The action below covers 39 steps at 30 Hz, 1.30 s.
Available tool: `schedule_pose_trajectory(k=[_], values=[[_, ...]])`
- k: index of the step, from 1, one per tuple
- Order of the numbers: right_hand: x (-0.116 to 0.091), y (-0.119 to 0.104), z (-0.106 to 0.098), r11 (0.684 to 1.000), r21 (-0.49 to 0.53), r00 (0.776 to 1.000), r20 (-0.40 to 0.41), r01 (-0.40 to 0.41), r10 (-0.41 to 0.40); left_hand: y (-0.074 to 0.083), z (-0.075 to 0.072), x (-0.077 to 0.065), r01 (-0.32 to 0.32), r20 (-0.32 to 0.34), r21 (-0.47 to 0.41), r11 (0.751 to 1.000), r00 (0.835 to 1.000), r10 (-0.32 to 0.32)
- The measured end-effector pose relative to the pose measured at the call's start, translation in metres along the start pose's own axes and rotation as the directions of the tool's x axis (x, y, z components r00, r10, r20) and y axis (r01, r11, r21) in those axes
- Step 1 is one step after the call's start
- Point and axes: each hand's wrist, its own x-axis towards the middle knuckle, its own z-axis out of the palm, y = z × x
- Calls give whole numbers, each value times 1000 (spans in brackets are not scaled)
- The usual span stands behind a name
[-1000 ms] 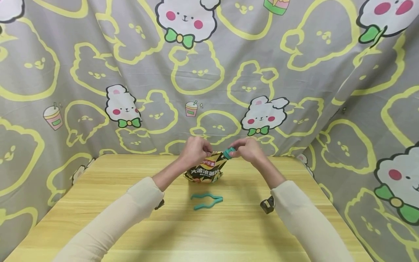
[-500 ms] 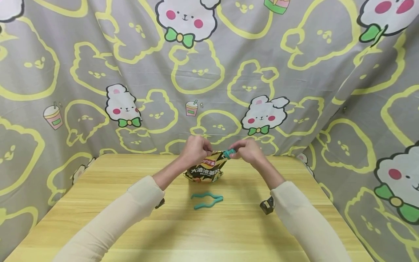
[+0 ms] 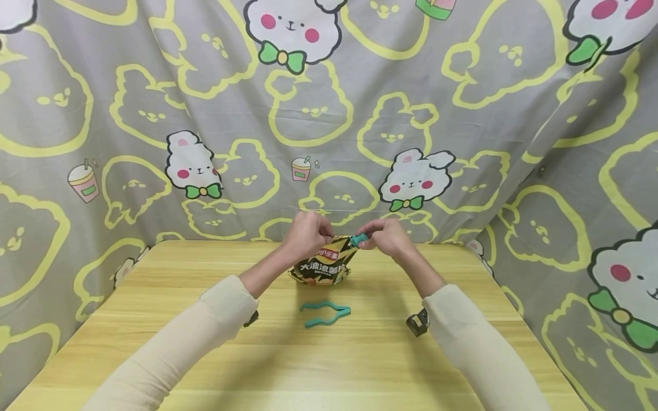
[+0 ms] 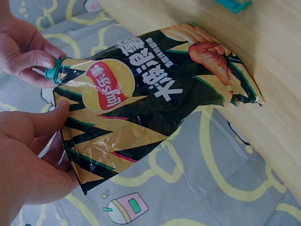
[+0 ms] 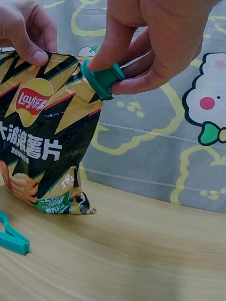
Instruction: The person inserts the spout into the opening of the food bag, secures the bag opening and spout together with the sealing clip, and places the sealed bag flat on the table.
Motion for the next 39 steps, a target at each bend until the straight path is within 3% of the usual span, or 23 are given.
schedule_pose_trajectory(k=[13, 39], values=[[0, 4, 2, 1000, 2, 1000, -22, -3, 3, 0, -2, -1, 9, 6, -13, 1000, 1000, -9], [0, -5, 4, 996, -90, 999, -32, -5, 2, 3, -4, -3, 24, 11, -24, 999, 1000, -24]])
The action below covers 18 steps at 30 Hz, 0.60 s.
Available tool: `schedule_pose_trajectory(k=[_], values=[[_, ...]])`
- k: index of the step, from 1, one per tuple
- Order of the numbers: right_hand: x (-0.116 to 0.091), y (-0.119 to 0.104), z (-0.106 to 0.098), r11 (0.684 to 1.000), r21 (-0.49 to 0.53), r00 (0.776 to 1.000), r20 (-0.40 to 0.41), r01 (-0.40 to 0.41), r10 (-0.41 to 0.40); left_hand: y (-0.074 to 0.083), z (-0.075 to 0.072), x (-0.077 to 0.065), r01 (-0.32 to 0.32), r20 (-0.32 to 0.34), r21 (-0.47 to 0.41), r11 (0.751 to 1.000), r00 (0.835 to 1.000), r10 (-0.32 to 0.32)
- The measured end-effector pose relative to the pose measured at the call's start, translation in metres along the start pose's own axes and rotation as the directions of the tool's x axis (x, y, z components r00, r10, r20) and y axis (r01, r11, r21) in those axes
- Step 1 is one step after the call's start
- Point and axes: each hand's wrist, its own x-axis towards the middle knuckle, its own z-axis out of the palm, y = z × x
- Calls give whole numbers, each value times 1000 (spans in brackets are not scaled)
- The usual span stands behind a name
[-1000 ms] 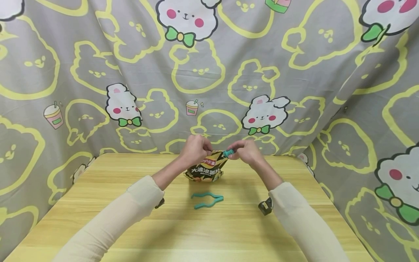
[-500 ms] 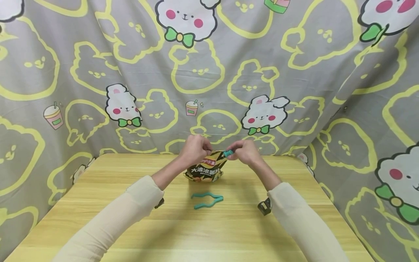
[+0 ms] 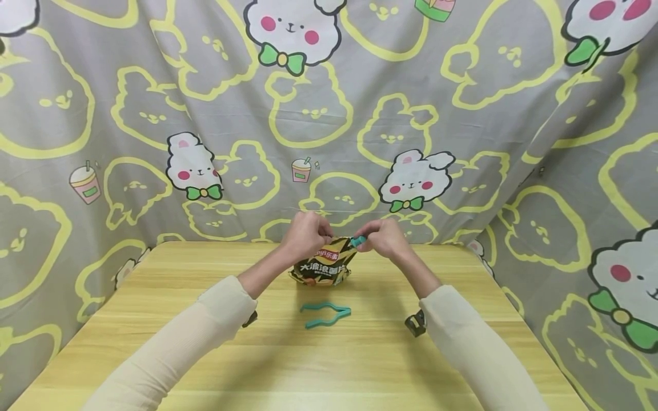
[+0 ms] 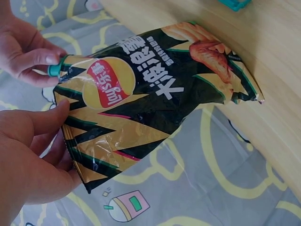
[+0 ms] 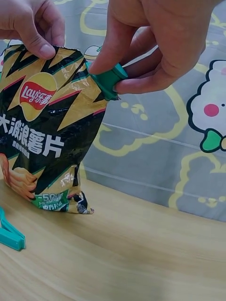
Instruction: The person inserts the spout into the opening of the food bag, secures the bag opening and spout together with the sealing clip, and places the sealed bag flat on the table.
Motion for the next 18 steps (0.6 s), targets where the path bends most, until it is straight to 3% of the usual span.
schedule_pose_trajectory(k=[7, 18], values=[[-2, -3, 0, 999, -45, 1000, 10, -10, 10, -1, 1, 0, -27, -8, 21, 999, 1000, 27], [-3, -5, 2, 1000, -4, 999, 24, -25, 25, 0, 0, 0, -22, -13, 22, 1000, 1000, 22]])
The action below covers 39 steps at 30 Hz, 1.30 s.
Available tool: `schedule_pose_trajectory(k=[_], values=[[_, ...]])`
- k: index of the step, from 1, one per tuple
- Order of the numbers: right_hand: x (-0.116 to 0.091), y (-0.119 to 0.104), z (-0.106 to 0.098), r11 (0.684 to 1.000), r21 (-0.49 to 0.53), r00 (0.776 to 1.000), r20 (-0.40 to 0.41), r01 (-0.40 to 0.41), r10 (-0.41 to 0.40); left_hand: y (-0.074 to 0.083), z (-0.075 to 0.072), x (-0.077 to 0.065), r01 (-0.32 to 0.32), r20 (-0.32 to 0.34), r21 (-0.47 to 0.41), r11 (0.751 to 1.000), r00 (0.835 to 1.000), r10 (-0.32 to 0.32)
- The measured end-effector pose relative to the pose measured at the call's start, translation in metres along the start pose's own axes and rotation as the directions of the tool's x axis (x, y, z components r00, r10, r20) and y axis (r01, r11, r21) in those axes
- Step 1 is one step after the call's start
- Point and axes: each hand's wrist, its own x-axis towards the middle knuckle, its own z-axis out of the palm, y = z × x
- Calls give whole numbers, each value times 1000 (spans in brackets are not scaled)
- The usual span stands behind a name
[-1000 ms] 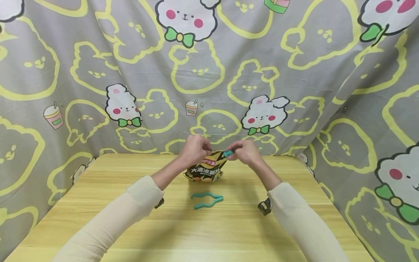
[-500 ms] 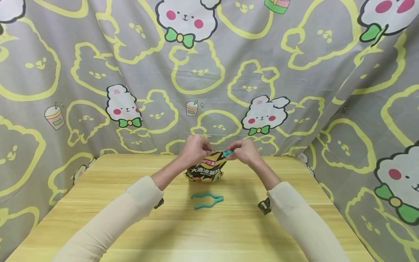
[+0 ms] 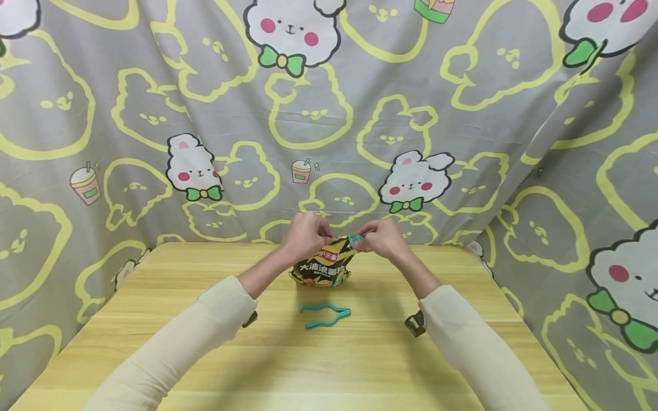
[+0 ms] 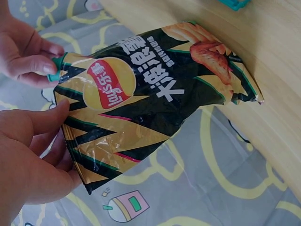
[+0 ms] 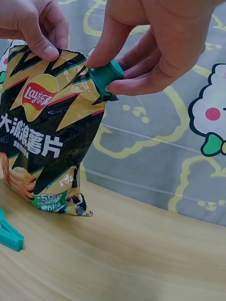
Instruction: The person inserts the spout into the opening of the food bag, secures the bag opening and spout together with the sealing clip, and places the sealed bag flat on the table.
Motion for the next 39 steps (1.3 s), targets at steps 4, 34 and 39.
schedule_pose_trajectory(k=[4, 34, 39], values=[[0, 3, 0, 1000, 16, 1000, 9, 6, -6, 0, 0, 0, 3, 1, 5, 1000, 1000, -3], [-1, 5, 4, 997, -16, 996, -42, 74, -74, -1, 1, 0, 7, -7, -3, 1000, 1000, -7], [-2, 5, 4, 996, -23, 995, -48, 81, -82, -1, 1, -1, 20, -1, -8, 1000, 1000, -20]])
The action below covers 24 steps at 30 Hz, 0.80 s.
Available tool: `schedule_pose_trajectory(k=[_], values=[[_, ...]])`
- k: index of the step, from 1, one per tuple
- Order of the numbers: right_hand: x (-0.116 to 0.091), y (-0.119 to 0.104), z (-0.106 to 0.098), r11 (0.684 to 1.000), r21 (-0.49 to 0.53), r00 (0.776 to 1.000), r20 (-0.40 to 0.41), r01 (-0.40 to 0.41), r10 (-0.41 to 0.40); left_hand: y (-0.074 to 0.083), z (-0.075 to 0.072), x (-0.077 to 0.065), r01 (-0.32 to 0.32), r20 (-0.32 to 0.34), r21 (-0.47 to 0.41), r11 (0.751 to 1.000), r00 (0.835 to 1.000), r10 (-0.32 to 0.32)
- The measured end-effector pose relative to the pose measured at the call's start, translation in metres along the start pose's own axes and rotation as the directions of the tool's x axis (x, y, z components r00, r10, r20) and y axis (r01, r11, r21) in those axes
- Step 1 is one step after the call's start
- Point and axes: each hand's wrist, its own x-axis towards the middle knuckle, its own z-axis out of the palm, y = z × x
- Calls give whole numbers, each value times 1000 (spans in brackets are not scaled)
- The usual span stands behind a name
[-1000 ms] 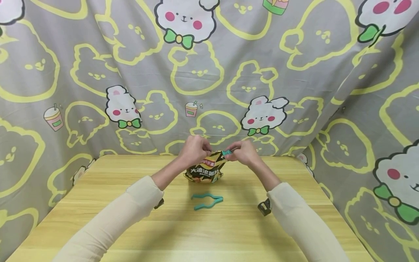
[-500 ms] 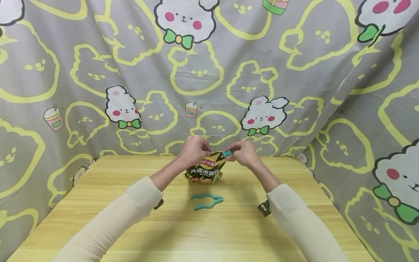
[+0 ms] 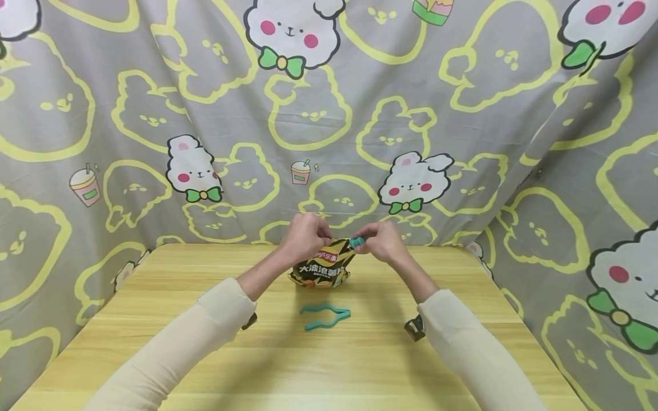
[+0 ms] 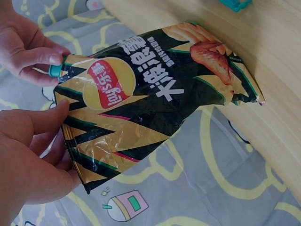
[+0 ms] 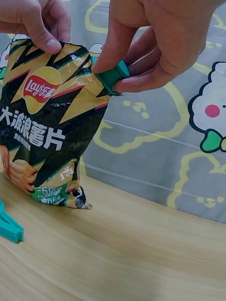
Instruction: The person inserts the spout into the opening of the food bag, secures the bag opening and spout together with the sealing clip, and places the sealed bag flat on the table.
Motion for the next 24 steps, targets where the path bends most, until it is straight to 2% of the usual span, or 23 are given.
schedule_pose_trajectory(k=[15, 24], values=[[-1, -1, 0, 992, -112, 998, -30, 54, -58, 0, 1, 0, -13, -9, 22, 1000, 1000, 13], [-1, -5, 1, 988, -148, 998, -51, 39, -47, -1, 1, 0, -18, -4, 11, 1000, 1000, 19]])
